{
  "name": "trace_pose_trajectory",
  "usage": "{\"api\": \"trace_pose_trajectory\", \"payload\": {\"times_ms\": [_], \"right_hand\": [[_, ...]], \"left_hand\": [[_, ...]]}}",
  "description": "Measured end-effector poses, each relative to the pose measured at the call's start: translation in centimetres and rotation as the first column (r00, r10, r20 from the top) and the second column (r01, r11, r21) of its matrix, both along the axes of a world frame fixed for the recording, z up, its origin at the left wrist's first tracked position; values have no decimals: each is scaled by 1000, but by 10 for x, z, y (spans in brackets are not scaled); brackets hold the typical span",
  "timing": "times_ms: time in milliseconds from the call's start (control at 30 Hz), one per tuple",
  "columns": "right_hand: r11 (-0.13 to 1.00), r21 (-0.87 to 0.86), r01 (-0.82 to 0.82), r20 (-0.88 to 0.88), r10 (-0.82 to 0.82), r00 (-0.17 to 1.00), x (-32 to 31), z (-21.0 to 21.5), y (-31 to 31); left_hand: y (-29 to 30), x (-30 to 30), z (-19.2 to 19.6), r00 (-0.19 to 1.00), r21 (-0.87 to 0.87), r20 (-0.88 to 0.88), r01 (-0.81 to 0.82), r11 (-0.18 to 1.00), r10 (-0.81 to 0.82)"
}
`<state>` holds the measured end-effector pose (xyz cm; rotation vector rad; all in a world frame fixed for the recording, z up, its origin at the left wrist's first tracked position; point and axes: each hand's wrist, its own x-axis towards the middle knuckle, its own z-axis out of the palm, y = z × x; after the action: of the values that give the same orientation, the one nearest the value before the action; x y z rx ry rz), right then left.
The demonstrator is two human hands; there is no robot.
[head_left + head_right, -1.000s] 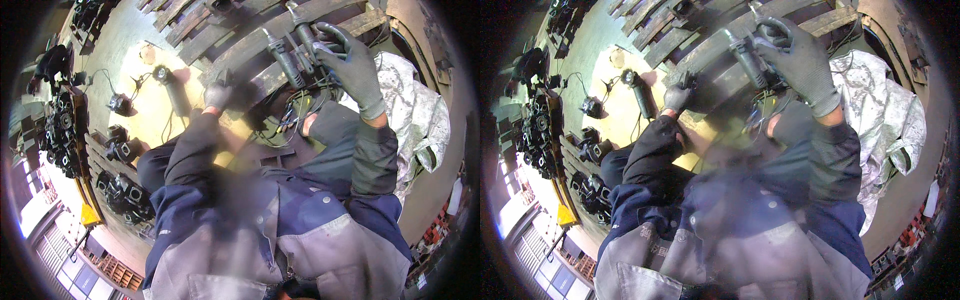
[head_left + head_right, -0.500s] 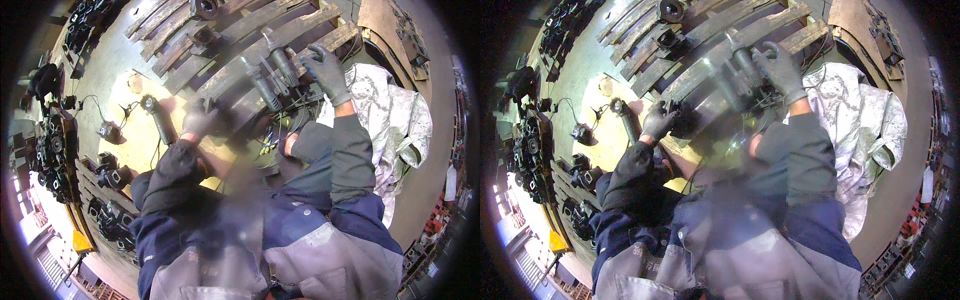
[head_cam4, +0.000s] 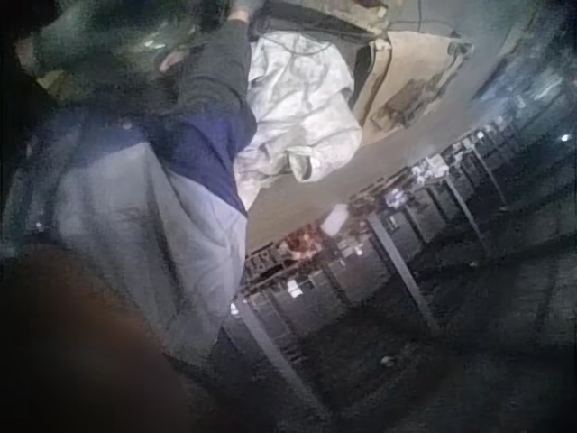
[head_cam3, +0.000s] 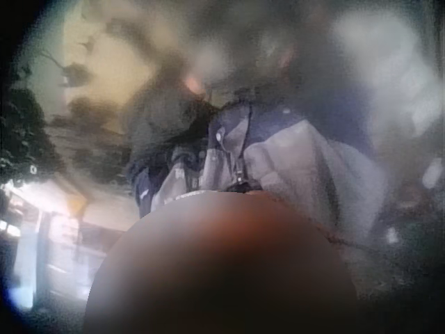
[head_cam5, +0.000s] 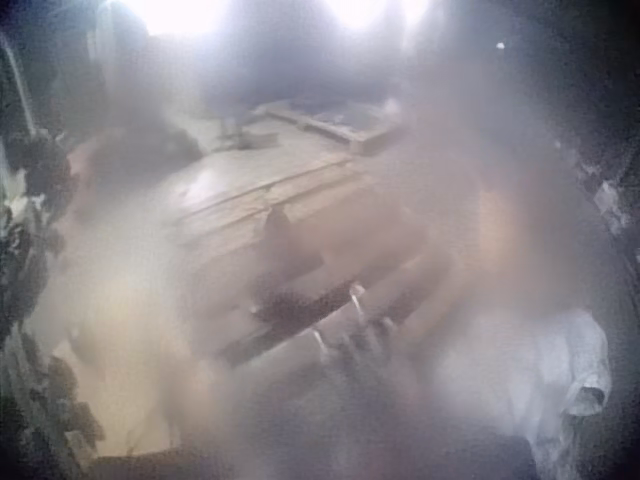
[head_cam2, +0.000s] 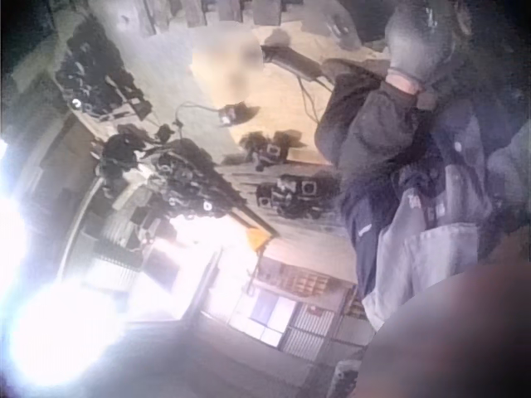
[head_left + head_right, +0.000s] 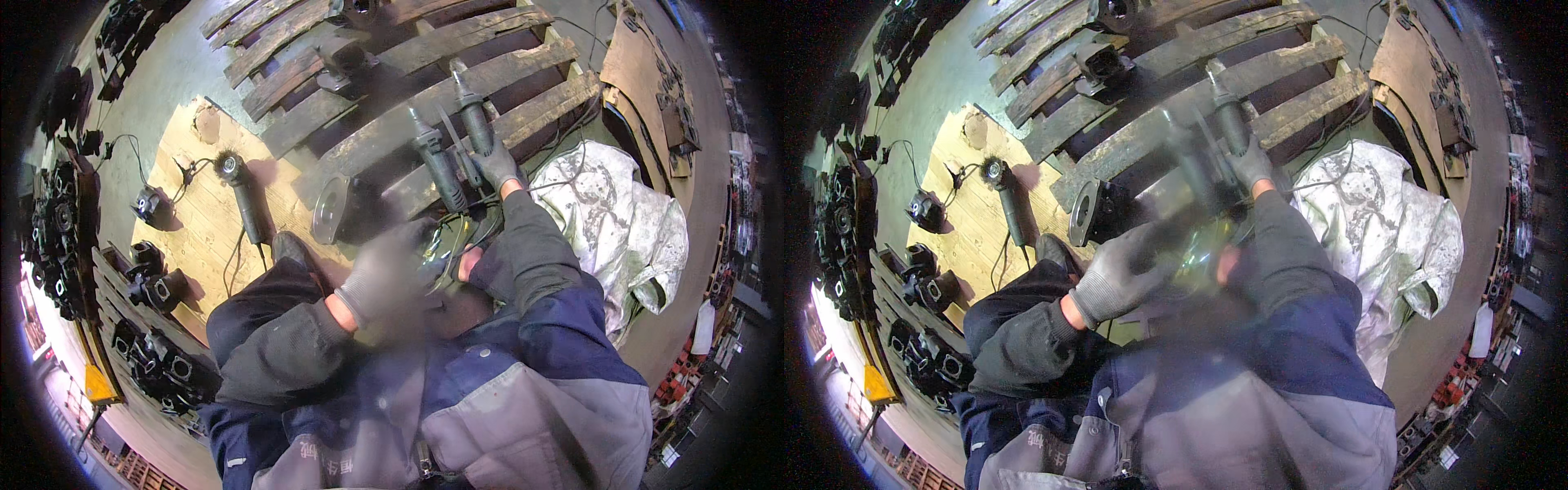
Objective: The person uses a handheld angle grinder to smooth the edges and surfaces of a metal part on a wooden pallet. They reposition the part several times to access different areas and briefly inspect the finished surface before placing the part down.
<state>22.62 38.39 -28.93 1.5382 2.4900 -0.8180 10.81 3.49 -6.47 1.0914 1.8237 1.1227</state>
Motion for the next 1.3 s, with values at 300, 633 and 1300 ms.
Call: {"api": "trace_pose_trajectory", "payload": {"times_ms": [300, 633, 1300], "right_hand": [[861, -508, 11, -273, -174, 946, -21, 79, 23], [643, -716, -272, -382, -34, 923, 52, 281, -102], [648, -458, -608, -183, 601, 778, -4, 271, -159]], "left_hand": [[10, -1, -20, 1000, -139, 1, 5, 990, -5], [49, 34, -30, 65, -185, 979, -138, 973, 195], [51, 64, -104, -487, -508, 828, -438, 741, 279]]}}
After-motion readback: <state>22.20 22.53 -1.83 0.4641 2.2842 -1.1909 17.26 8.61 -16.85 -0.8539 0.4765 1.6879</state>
